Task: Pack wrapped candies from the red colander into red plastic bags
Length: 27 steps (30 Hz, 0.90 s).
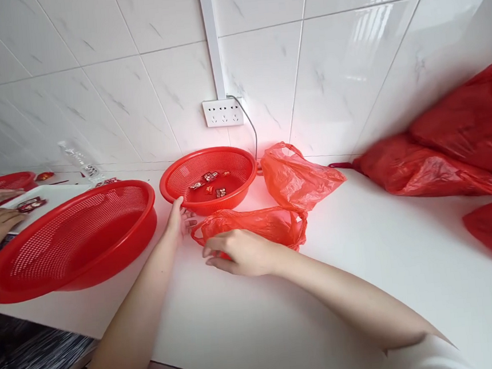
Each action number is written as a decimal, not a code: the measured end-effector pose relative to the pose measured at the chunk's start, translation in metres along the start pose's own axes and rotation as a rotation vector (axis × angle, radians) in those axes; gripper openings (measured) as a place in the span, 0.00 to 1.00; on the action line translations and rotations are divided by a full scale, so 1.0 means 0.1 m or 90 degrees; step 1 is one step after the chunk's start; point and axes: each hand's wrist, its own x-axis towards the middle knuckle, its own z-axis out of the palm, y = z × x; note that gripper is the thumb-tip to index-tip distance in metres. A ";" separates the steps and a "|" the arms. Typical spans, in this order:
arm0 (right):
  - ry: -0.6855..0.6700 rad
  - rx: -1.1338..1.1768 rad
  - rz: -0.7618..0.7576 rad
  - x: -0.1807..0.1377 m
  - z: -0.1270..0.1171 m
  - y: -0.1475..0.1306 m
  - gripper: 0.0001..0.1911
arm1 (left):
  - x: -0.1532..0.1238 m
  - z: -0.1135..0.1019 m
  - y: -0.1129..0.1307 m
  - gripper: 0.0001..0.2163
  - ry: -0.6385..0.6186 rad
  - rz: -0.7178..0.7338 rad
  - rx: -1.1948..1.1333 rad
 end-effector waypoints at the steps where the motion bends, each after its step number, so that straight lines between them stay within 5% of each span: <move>1: -0.050 -0.013 0.016 -0.12 -0.07 0.00 0.08 | 0.05 0.25 -0.18 0.09 -0.002 -0.084 -0.037; 3: -0.133 -0.046 0.052 -0.30 -0.20 0.00 0.08 | 0.14 0.62 -0.45 0.12 -0.026 -0.176 -0.077; 5: -0.175 -0.072 0.093 -0.43 -0.33 -0.03 0.09 | 0.19 0.76 -0.61 0.12 -0.051 -0.199 -0.100; 12: -0.100 -0.116 0.211 -0.67 -0.77 -0.23 0.14 | 0.11 0.65 -0.80 0.10 -0.028 -0.135 -0.184; 20: -0.019 -0.163 0.301 -0.92 -1.05 -0.17 0.15 | -0.13 0.82 -0.56 0.10 -0.052 -0.030 -0.220; 27: 0.070 -0.184 0.219 -0.82 -1.05 -0.18 0.11 | -0.40 0.91 -0.33 0.10 -0.089 0.001 -0.175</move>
